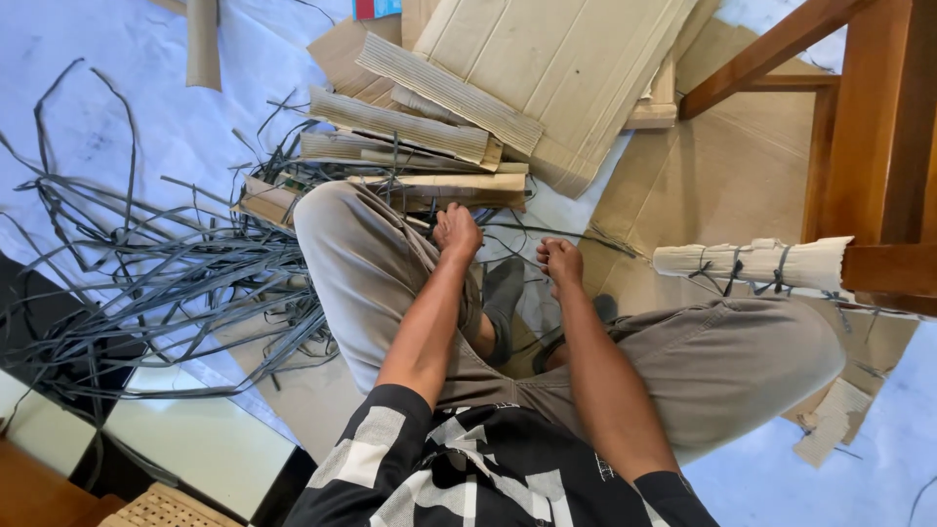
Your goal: Wrapping the legs of a wooden furniture piece with cardboard and securing it with plastic ties.
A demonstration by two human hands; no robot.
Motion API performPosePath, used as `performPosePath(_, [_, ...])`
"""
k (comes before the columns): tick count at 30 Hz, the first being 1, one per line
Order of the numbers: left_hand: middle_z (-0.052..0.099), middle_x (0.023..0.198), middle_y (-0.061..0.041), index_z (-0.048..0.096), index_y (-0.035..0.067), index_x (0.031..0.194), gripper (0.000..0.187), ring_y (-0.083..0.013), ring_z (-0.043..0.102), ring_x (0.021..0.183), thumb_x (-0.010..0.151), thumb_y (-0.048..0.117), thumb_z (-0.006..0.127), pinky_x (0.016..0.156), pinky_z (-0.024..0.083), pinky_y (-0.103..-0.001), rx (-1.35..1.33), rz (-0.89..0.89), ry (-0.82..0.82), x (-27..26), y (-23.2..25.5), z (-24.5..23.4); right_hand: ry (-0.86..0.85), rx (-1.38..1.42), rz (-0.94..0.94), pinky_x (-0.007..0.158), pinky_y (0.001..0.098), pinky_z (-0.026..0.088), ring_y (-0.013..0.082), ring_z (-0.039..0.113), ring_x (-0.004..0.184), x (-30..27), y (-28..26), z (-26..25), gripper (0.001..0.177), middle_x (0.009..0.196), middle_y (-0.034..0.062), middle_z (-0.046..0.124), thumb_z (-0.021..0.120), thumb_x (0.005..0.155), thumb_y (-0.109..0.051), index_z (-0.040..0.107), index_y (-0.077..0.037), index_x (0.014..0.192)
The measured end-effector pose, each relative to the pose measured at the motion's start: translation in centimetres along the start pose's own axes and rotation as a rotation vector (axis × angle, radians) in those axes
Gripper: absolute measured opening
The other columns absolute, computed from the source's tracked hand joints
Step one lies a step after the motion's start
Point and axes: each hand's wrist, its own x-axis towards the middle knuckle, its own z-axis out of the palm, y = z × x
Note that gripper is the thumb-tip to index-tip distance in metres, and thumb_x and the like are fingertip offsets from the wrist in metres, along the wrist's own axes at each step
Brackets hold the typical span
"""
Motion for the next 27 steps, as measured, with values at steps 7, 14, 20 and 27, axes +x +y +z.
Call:
performPosePath(7, [0.066,0.108,0.003,0.074,0.023,0.101,0.018,-0.027,0.055,0.109,0.088,0.027,0.062,0.091,0.051,-0.043,-0.123,0.231,0.299,-0.8,2.4,0.4,-0.013,0.002,-0.017,0.057,0.0209,0.058,0.0107,0.07,0.068,-1.0,-0.3,0.6,0.021,0.087,0.0051,0.075,0.058,0.099,-0.023,0.072,-0.01,0.11])
performPosePath(14, [0.078,0.08,0.002,0.082,0.028,0.093,0.019,-0.0125,0.074,0.081,0.075,0.024,0.082,0.07,0.06,-0.032,-0.97,0.188,-0.079,-3.5,9.2,-3.3,-0.113,0.155,-0.248,0.078,0.031,0.054,0.0152,0.066,0.09,-5.6,-5.0,0.4,0.025,0.104,0.0084,0.073,0.064,0.099,-0.02,0.07,-0.009,0.121])
performPosePath(20, [0.075,0.089,-0.01,0.069,0.002,0.108,0.034,-0.0148,0.073,0.077,0.077,0.001,0.084,0.063,0.063,-0.027,-1.443,0.262,-0.146,-5.2,11.0,-5.1,-0.356,0.398,-0.334,0.083,0.026,0.046,0.0103,0.065,0.09,-8.9,-8.8,-0.1,0.031,0.097,0.0045,0.073,0.051,0.105,-0.025,0.065,-0.01,0.128])
performPosePath(27, [0.076,0.083,-0.007,0.077,0.008,0.102,0.017,-0.0134,0.075,0.073,0.087,0.014,0.082,0.053,0.054,-0.016,-1.494,0.21,0.026,-5.3,11.1,-4.8,-0.205,0.4,-0.255,0.037,0.0145,0.027,0.001,0.031,0.044,-7.7,-7.0,-3.0,0.022,0.065,-0.0071,0.035,0.07,0.102,-0.029,0.073,-0.008,0.104])
